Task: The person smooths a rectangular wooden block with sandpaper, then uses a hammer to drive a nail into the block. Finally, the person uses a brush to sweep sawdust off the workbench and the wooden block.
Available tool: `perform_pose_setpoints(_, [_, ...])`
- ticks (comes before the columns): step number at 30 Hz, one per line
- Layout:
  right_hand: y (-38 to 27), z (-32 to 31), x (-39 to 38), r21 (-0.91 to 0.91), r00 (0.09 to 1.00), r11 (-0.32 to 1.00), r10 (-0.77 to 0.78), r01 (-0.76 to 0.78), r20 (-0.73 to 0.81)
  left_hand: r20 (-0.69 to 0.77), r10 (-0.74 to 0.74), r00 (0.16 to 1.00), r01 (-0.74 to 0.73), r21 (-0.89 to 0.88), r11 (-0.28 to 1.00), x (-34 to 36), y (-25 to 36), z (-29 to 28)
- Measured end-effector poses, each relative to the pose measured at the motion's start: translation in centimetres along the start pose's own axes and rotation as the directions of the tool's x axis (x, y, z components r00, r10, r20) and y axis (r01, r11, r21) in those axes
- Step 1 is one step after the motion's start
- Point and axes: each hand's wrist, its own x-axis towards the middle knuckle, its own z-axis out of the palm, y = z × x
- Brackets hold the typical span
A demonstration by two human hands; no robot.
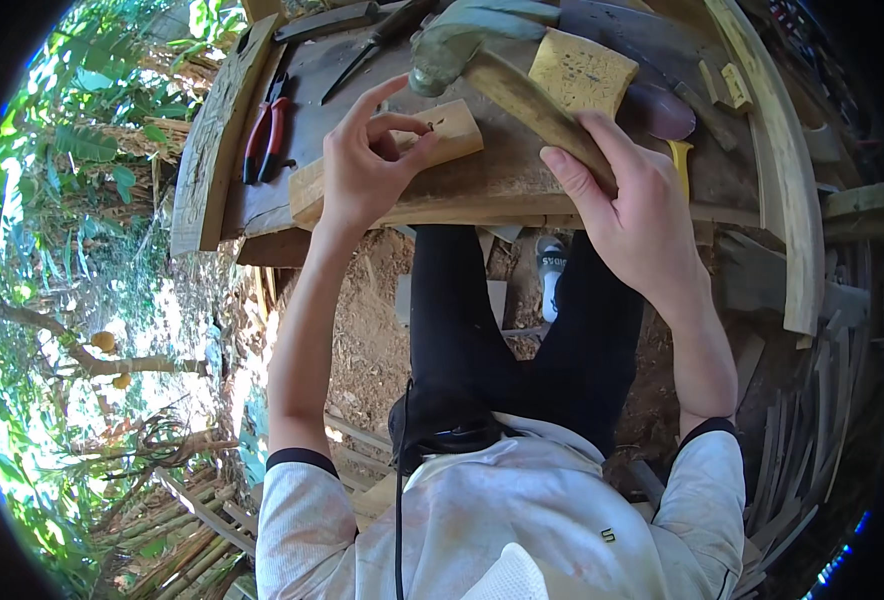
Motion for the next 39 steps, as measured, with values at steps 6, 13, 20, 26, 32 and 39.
perform_pose_setpoints(6, [0.5,0.0,1.3,-0.128,0.99,0.989,-0.056,0.072,0.126,-0.041,0.011,0.999,-0.01,0.017,1.0,-0.2,-0.4,0.1])
perform_pose_setpoints(13, [0.5,-0.3,1.4,-0.078,0.986,0.997,0.001,0.012,0.166,-0.052,0.027,0.998,-0.027,0.004,1.0,-0.2,-0.5,0.3])
perform_pose_setpoints(20, [1.0,0.0,1.1,0.053,0.992,0.998,0.023,-0.03,0.127,-0.048,0.02,0.999,-0.019,0.023,1.0,-0.1,-0.1,0.3])
perform_pose_setpoints(26, [1.2,0.4,1.4,0.035,0.996,0.999,-0.006,0.003,0.091,-0.05,0.01,0.999,-0.01,0.012,1.0,-0.2,-0.3,0.3])
perform_pose_setpoints(32, [1.4,0.1,1.2,0.018,0.987,1.0,0.012,-0.015,0.162,-0.032,0.079,0.996,-0.079,-0.01,0.997,-0.3,-0.5,0.1])
perform_pose_setpoints(39, [1.7,0.3,0.3,0.125,0.971,0.97,0.19,-0.208,0.143,0.01,0.039,0.999,-0.038,-0.047,0.998,0.1,-0.1,-0.5])
